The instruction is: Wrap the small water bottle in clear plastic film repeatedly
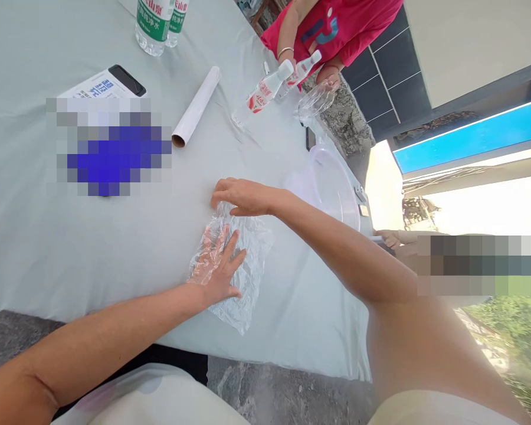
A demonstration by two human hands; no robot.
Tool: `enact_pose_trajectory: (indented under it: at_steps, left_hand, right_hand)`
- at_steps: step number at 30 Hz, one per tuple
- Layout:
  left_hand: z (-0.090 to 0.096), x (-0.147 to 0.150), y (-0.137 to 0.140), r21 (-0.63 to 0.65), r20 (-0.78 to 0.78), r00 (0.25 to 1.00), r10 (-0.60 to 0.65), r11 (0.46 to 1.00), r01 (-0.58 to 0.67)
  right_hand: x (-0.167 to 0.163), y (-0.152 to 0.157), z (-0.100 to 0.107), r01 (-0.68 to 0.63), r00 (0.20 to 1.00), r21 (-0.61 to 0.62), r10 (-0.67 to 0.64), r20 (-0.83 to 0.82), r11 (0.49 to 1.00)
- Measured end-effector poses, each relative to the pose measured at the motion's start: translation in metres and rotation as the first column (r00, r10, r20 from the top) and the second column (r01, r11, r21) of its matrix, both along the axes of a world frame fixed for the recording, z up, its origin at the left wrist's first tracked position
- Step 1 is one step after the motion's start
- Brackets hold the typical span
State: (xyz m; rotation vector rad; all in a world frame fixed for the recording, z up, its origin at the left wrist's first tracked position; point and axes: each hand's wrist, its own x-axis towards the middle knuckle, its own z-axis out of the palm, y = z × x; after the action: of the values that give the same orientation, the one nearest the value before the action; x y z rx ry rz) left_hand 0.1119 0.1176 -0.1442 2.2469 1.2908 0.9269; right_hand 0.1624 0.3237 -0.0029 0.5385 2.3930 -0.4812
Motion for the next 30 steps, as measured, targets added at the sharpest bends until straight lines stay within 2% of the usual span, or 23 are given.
enact_pose_trajectory:
  at_steps: [2, 4, 7, 10, 13, 16, 18, 19, 21, 23, 25, 26, 27, 28, 30]
  left_hand:
    - [-0.002, 0.001, 0.000, -0.010, 0.022, 1.000, -0.006, 1.000, 0.007]
    - [-0.004, 0.002, 0.000, -0.016, 0.051, 0.999, -0.017, 1.000, 0.018]
    - [-0.009, 0.005, 0.000, -0.037, 0.082, 0.996, -0.017, 0.999, 0.020]
    - [-0.011, 0.007, 0.000, -0.050, 0.044, 0.999, -0.001, 0.999, 0.004]
    - [-0.008, 0.005, 0.001, -0.041, -0.026, 1.000, -0.008, 0.999, 0.007]
    - [-0.002, 0.001, 0.002, -0.049, -0.088, 0.996, -0.013, 0.999, 0.008]
    - [0.002, 0.000, 0.002, -0.059, -0.115, 0.993, -0.008, 0.998, 0.001]
    - [0.003, 0.000, 0.001, -0.062, -0.124, 0.992, -0.003, 0.998, -0.004]
    - [0.004, 0.002, 0.000, -0.062, -0.134, 0.991, 0.006, 0.998, -0.014]
    - [0.003, 0.004, 0.000, -0.057, -0.144, 0.989, 0.021, 0.998, -0.029]
    - [0.003, 0.006, 0.000, -0.048, -0.158, 0.987, 0.041, 0.998, -0.049]
    - [0.003, 0.006, 0.000, -0.042, -0.164, 0.985, 0.054, 0.997, -0.062]
    - [0.003, 0.007, 0.000, -0.036, -0.171, 0.983, 0.065, 0.997, -0.072]
    - [0.004, 0.007, 0.000, -0.029, -0.175, 0.982, 0.069, 0.997, -0.076]
    - [0.004, 0.008, 0.000, -0.022, -0.181, 0.980, 0.077, 0.996, -0.082]
  right_hand:
    - [-0.001, -0.008, -0.011, -0.126, 0.992, 0.098, 0.128, -0.018, 0.987]
    - [-0.004, -0.007, -0.015, -0.161, 0.986, 0.116, 0.165, -0.022, 0.980]
    - [-0.015, 0.003, -0.011, -0.078, 0.996, 0.068, 0.082, -0.046, 0.995]
    - [-0.032, 0.012, -0.005, -0.001, 0.999, 0.057, 0.003, -0.042, 0.998]
    - [-0.049, 0.021, -0.003, 0.032, 0.997, 0.128, -0.023, -0.068, 0.991]
    - [-0.056, 0.040, -0.003, 0.204, 0.953, 0.218, -0.143, -0.267, 0.955]
    - [-0.052, 0.060, -0.003, 0.411, 0.867, 0.239, -0.296, -0.400, 0.880]
    - [-0.046, 0.072, -0.004, 0.525, 0.817, 0.241, -0.405, -0.409, 0.816]
    - [-0.031, 0.095, -0.006, 0.735, 0.678, 0.249, -0.667, -0.309, 0.631]
    - [-0.014, 0.119, -0.009, 0.869, 0.471, 0.270, -0.861, -0.192, 0.415]
    - [-0.001, 0.141, -0.014, 0.944, 0.288, 0.242, -0.916, -0.280, 0.223]
    - [0.002, 0.151, -0.018, 0.972, 0.211, 0.178, -0.899, -0.385, 0.152]
    - [0.003, 0.161, -0.023, 0.990, 0.138, 0.083, -0.865, -0.482, 0.112]
    - [0.000, 0.169, -0.028, 0.994, 0.070, -0.029, -0.827, -0.557, 0.104]
    - [-0.010, 0.185, -0.040, 0.965, -0.040, -0.223, -0.757, -0.652, 0.141]
